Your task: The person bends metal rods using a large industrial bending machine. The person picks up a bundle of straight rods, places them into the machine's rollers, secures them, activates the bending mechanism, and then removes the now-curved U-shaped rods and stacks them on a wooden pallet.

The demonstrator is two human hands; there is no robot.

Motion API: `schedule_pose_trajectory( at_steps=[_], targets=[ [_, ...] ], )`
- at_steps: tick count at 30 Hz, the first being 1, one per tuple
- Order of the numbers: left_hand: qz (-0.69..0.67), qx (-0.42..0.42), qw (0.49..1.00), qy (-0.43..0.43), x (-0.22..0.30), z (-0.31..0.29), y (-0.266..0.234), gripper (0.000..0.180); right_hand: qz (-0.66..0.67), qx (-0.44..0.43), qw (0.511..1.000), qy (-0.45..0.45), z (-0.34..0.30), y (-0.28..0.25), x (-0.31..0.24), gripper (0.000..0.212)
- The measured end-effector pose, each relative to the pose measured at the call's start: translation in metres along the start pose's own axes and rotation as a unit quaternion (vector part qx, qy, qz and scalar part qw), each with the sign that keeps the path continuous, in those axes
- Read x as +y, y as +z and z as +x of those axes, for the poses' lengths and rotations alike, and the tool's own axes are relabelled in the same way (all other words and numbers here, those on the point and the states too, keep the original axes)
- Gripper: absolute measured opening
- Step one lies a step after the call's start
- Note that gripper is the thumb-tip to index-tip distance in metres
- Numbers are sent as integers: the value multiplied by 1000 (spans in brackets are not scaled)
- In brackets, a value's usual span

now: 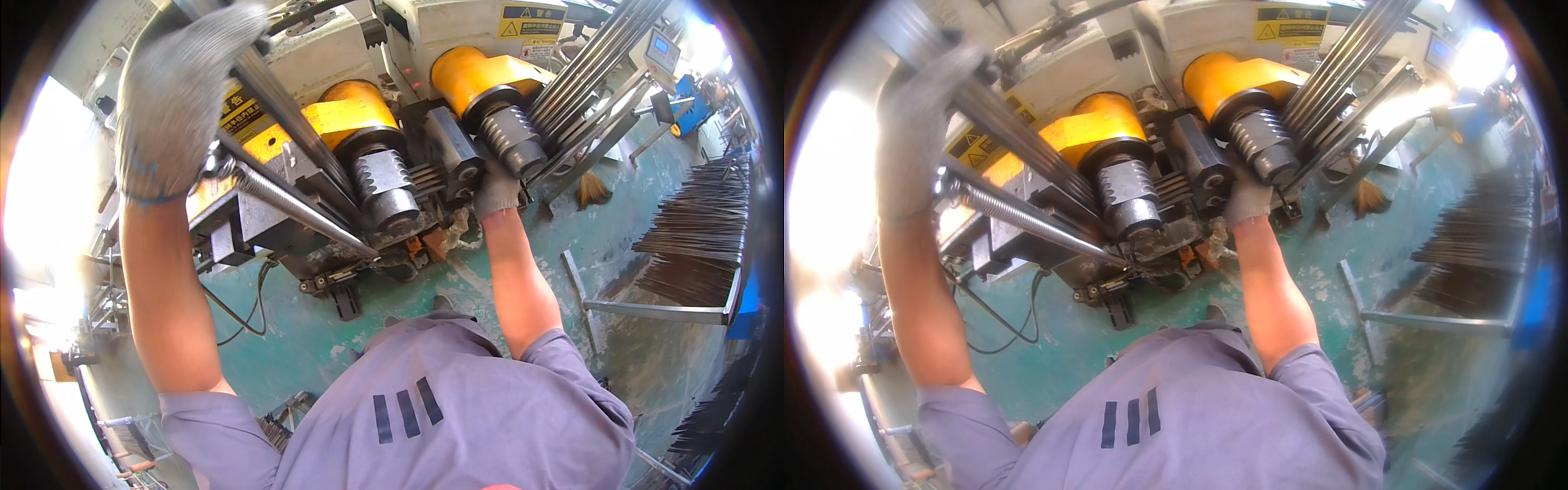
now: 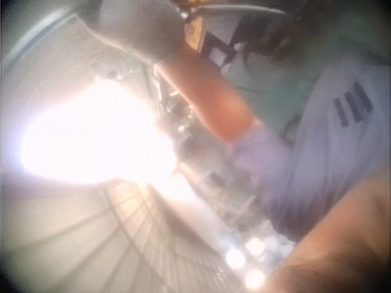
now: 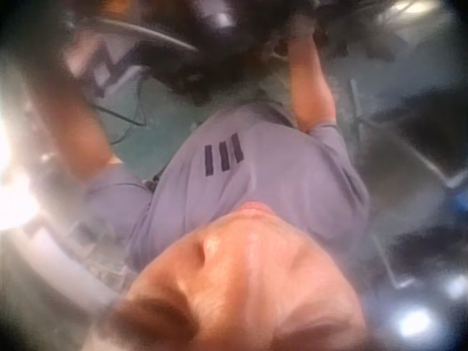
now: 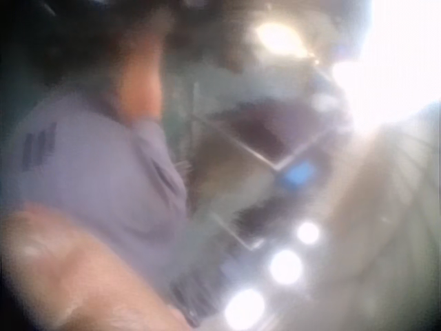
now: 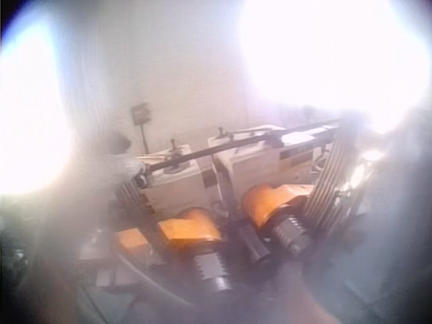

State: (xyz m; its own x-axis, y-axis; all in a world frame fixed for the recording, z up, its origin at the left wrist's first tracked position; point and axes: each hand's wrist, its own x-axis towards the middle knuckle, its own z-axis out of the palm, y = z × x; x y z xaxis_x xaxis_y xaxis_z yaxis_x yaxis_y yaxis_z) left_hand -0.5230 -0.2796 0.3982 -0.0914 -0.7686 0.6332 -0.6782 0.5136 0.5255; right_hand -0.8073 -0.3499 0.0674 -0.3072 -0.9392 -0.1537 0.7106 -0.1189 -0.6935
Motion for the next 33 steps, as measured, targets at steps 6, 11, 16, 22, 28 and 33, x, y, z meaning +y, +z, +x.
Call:
schedule_pose_trajectory(
  at_steps=[6, 11, 16, 22, 28, 33],
  targets=[
    [-107, 40, 985, -126, 71, 6, 53, 20, -73, 3, 997, -27, 14, -13, 8, 29],
    [-78, 56, 972, -213, 117, 5, 58, 20, -146, -9, 989, -39, 17, -20, 6, 42],
    [20, 129, 945, -300, 145, 41, 75, 22, -114, -3, 993, -26, 5, -4, -4, 38],
    [-34, 144, 989, 5, 86, 31, 62, 21, -158, -14, 985, -62, 16, -17, 3, 28],
    [-19, 100, 993, -64, 107, 28, 58, 8, -168, -16, 983, -74, 21, -21, 9, 26],
    [-33, 80, 995, -49, 101, 27, 47, 4, -173, -31, 982, -70, 3, -3, 1, 25]
  ],
)
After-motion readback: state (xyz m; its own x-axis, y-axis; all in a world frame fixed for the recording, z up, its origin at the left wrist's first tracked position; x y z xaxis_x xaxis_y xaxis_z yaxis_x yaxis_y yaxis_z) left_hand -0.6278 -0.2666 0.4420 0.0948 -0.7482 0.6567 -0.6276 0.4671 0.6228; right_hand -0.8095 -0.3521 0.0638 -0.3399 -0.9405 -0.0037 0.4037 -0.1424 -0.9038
